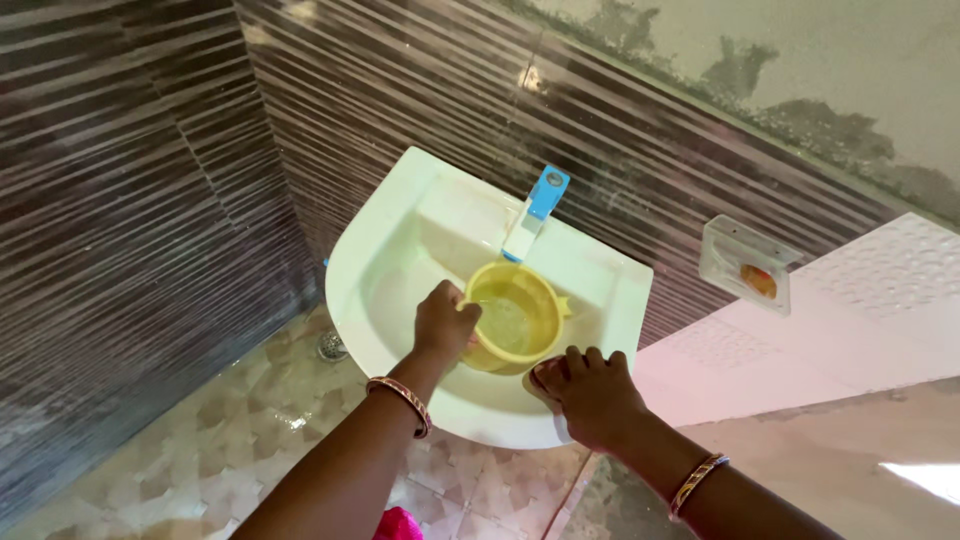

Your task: The person repeatedly scrubs a white bathroom sink with a pink scrubbing sponge while rinsing it under running water from a blue faucet. A yellow plastic strainer is moved aside and back into the sink during the process.

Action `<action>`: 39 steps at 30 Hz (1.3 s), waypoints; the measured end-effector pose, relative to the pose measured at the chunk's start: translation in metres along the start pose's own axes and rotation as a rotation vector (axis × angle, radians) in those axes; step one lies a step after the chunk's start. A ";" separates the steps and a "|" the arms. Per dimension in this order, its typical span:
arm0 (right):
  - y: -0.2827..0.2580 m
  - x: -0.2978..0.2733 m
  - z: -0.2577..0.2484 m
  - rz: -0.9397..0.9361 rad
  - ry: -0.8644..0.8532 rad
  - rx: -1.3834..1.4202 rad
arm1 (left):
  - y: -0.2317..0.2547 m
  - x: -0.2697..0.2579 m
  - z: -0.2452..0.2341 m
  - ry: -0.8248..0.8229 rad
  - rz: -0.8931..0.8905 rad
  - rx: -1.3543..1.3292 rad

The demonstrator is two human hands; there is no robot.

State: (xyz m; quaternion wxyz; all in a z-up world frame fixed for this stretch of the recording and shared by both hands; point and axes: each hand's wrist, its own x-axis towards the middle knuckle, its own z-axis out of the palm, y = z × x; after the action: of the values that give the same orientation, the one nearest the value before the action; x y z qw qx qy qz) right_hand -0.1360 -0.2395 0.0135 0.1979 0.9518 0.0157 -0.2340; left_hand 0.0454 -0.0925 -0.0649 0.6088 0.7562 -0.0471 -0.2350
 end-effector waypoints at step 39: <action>0.076 0.019 0.002 0.393 0.270 0.150 | 0.028 -0.024 -0.052 -0.436 -0.061 -0.158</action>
State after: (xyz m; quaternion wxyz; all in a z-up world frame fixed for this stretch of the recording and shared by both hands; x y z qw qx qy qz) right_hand -0.1104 -0.3116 0.0315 0.1644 0.9712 -0.1606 -0.0621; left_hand 0.0517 -0.0446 -0.0238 0.6340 0.6387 -0.1361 -0.4142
